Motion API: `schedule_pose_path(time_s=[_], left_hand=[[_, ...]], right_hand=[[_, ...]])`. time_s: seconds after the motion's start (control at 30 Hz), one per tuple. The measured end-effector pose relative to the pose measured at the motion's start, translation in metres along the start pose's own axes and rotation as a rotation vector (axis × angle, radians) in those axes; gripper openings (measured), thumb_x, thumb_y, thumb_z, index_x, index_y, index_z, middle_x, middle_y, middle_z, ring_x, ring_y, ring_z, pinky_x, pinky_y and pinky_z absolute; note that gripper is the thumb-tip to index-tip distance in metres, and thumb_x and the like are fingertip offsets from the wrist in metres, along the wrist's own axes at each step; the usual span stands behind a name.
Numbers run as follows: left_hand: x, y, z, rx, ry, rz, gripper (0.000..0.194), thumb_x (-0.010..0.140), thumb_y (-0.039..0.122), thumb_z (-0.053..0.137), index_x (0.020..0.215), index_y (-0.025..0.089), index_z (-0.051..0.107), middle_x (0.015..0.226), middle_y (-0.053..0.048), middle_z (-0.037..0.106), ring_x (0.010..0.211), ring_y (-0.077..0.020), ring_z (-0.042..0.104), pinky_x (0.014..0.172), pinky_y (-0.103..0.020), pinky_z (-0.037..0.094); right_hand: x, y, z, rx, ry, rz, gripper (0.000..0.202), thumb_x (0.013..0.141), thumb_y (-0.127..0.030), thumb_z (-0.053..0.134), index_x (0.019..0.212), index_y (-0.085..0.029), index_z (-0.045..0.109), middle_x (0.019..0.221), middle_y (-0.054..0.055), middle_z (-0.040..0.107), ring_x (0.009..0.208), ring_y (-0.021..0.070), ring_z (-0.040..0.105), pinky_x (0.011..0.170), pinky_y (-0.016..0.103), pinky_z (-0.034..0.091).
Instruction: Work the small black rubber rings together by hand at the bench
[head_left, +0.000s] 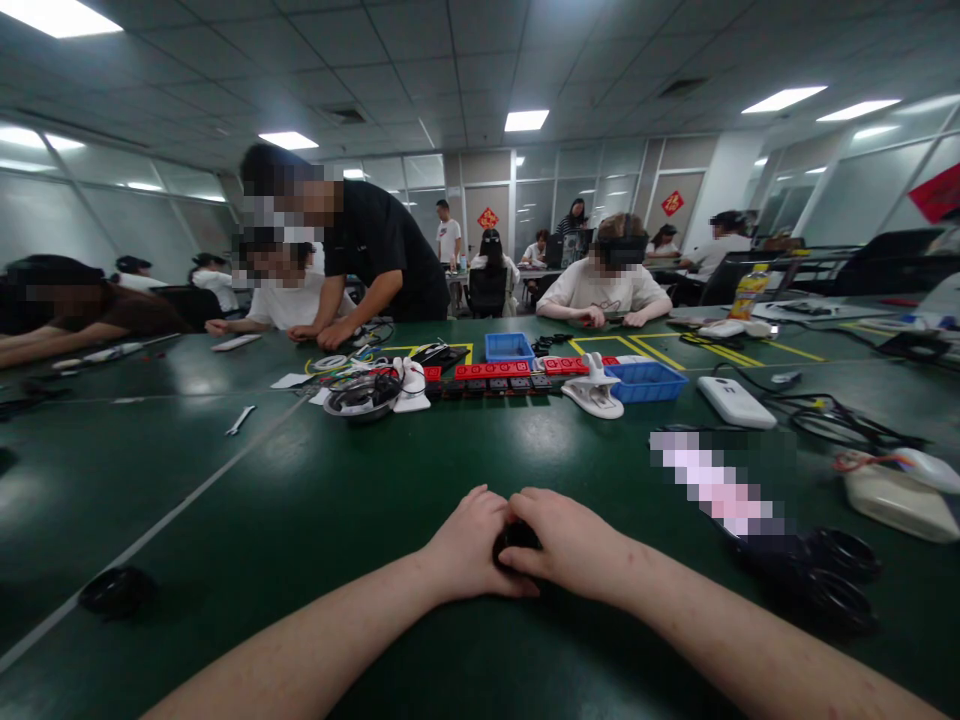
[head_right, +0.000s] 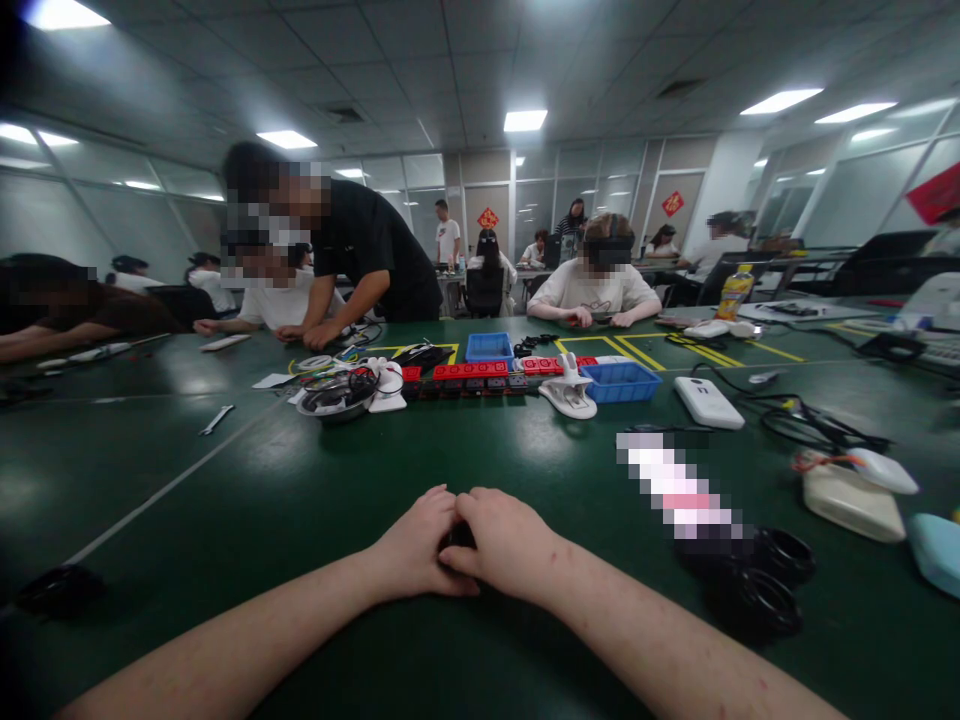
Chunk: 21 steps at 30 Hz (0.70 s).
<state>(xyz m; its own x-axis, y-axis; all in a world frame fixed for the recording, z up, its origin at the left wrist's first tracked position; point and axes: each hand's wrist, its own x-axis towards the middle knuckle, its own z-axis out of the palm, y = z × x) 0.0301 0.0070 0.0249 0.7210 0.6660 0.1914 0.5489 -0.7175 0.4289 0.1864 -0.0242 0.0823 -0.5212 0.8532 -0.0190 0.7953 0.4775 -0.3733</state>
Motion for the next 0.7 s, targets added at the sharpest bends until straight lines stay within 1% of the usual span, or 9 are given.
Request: schedule_pose_path(time_s=[0.07,0.13,0.23,0.3,0.37,0.43,0.53,0.6,0.7], left_hand=[[-0.001,-0.001,-0.002,-0.065,-0.026,0.002,0.058,0.050,0.046,0.075,0.097,0.018,0.055,0.093,-0.003,0.054,0.089,-0.0221,0.052,0.087,-0.039,0.041],[-0.001,-0.003,-0.003,-0.137,-0.051,0.003,0.055,0.051,0.041,0.076,0.097,0.019,0.055,0.095,-0.003,0.052,0.089,-0.0211,0.051,0.080,-0.033,0.044],[0.000,-0.008,-0.003,-0.186,-0.066,0.046,0.050,0.053,0.038,0.076,0.097,0.021,0.057,0.099,-0.003,0.050,0.095,-0.0216,0.048,0.084,-0.033,0.042],[0.001,-0.011,-0.002,-0.189,-0.080,0.075,0.046,0.054,0.036,0.075,0.093,0.021,0.058,0.099,-0.003,0.050,0.097,-0.0221,0.047,0.086,-0.033,0.041],[0.002,-0.012,-0.002,-0.181,-0.100,0.079,0.044,0.052,0.035,0.075,0.090,0.020,0.060,0.101,-0.003,0.050,0.098,-0.0228,0.047,0.087,-0.034,0.041],[0.002,-0.012,-0.004,-0.165,-0.117,0.074,0.046,0.050,0.034,0.076,0.090,0.019,0.059,0.103,-0.004,0.050,0.099,-0.0241,0.047,0.088,-0.035,0.041],[0.002,-0.008,-0.007,-0.154,-0.127,0.048,0.053,0.050,0.033,0.075,0.097,0.016,0.057,0.103,-0.006,0.051,0.098,-0.0253,0.048,0.089,-0.037,0.040],[0.001,-0.007,-0.008,-0.156,-0.127,0.043,0.060,0.050,0.031,0.074,0.104,0.015,0.053,0.103,-0.007,0.051,0.098,-0.0253,0.049,0.090,-0.037,0.040],[0.000,-0.006,-0.006,-0.146,-0.092,0.081,0.068,0.051,0.032,0.074,0.112,0.017,0.048,0.108,-0.007,0.052,0.101,-0.0253,0.049,0.092,-0.037,0.038]], right_hand=[[-0.003,-0.001,-0.006,0.017,-0.046,-0.073,0.022,0.069,-0.025,0.060,0.089,-0.016,0.059,0.089,0.006,0.057,0.080,0.0174,0.053,0.069,0.028,0.041],[-0.007,-0.001,-0.012,0.023,-0.084,-0.156,0.024,0.067,-0.018,0.059,0.091,-0.017,0.060,0.093,0.006,0.058,0.084,0.0172,0.053,0.072,0.028,0.041],[-0.011,-0.003,-0.016,0.021,-0.106,-0.272,0.026,0.066,-0.011,0.056,0.090,-0.017,0.062,0.097,0.006,0.059,0.089,0.0174,0.053,0.077,0.028,0.041],[-0.011,-0.005,-0.012,0.010,-0.102,-0.338,0.022,0.065,-0.009,0.054,0.085,-0.016,0.063,0.091,0.005,0.061,0.086,0.0165,0.054,0.077,0.027,0.041],[-0.010,-0.008,-0.003,-0.018,-0.085,-0.382,0.017,0.065,-0.008,0.051,0.075,-0.015,0.063,0.081,0.004,0.062,0.080,0.0156,0.055,0.075,0.026,0.041],[-0.008,-0.010,0.006,-0.058,-0.055,-0.406,0.015,0.065,-0.008,0.049,0.068,-0.015,0.062,0.075,0.003,0.062,0.075,0.0153,0.055,0.075,0.027,0.041],[-0.005,-0.011,0.016,-0.097,-0.003,-0.446,0.013,0.065,-0.010,0.049,0.066,-0.015,0.061,0.073,0.004,0.062,0.075,0.0155,0.054,0.079,0.028,0.040],[-0.005,-0.010,0.017,-0.082,0.029,-0.481,0.011,0.064,-0.011,0.049,0.066,-0.015,0.060,0.072,0.004,0.062,0.075,0.0148,0.054,0.081,0.028,0.039],[-0.008,-0.011,0.011,-0.013,0.083,-0.509,0.011,0.065,-0.010,0.048,0.067,-0.015,0.058,0.073,0.003,0.061,0.076,0.0137,0.053,0.084,0.028,0.037]])
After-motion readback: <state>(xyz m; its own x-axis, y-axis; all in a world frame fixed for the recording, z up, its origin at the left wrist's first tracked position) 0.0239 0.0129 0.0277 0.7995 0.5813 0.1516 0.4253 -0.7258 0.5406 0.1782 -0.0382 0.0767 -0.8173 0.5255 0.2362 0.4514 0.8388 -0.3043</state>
